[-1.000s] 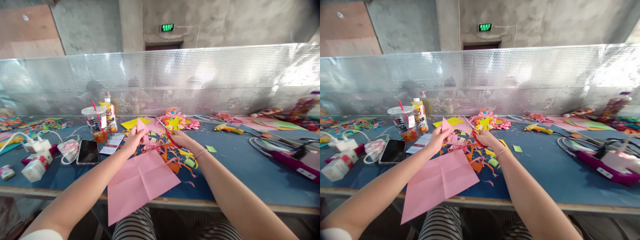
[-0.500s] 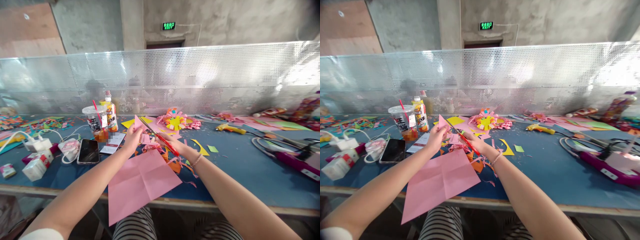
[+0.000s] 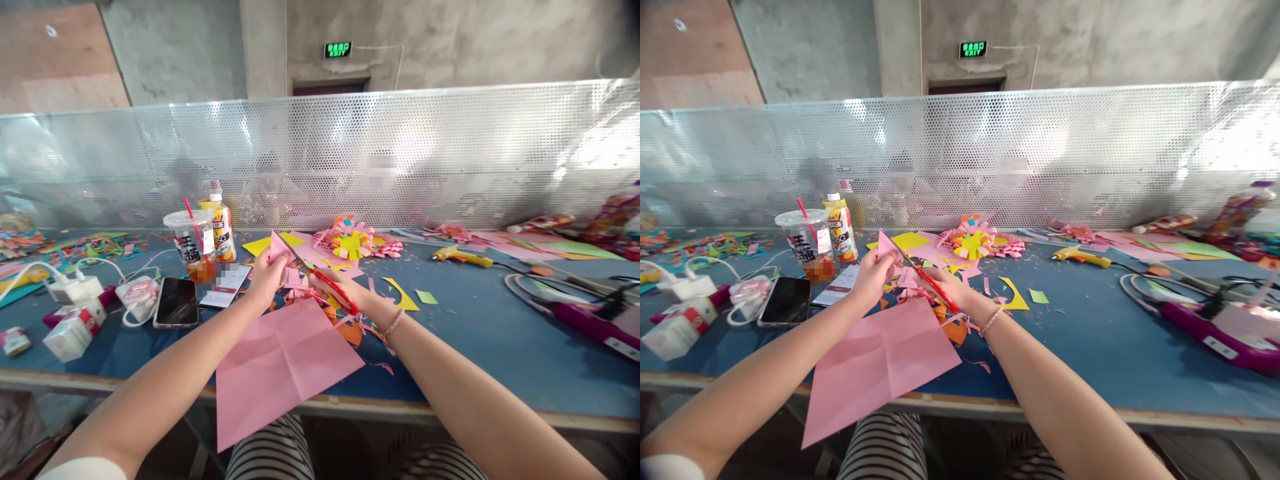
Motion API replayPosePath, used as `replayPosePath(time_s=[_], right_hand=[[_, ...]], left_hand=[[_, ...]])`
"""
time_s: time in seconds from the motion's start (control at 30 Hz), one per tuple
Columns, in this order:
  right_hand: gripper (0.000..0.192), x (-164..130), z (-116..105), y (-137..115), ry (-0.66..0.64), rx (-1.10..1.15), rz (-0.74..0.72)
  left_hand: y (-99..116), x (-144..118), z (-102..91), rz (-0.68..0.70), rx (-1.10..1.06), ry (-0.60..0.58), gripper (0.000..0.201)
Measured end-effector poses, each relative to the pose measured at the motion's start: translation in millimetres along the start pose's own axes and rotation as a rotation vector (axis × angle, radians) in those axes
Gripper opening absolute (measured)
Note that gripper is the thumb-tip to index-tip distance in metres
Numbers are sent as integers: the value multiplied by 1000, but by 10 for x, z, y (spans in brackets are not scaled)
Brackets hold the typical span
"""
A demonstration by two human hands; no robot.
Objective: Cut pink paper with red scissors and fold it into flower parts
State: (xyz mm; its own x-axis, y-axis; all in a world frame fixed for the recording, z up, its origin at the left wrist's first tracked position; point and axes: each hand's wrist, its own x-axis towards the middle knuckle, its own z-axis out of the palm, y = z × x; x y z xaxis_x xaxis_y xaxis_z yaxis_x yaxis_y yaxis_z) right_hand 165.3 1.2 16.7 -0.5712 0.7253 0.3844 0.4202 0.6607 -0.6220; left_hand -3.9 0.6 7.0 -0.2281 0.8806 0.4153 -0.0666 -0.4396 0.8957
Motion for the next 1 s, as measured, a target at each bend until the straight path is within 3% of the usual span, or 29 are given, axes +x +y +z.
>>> replayPosePath(time_s=[0.1, 0.33, 0.73, 0.83, 1.0], right_hand=[[36, 2, 5, -27, -50, 44, -12], [27, 42, 61, -9, -10, -56, -57], [31, 72, 105, 55, 64, -111, -79], [40, 110, 57, 81, 75, -229, 13], [43, 159, -150, 261, 147, -648, 274]], left_hand=[[22, -13, 8, -17, -39, 1, 17], [63, -20, 36, -47, -105, 12, 15], [99, -23, 46, -92, -198, -11, 16], [81, -16, 27, -96, -212, -43, 17], [24, 17, 0, -138, -273, -103, 16]])
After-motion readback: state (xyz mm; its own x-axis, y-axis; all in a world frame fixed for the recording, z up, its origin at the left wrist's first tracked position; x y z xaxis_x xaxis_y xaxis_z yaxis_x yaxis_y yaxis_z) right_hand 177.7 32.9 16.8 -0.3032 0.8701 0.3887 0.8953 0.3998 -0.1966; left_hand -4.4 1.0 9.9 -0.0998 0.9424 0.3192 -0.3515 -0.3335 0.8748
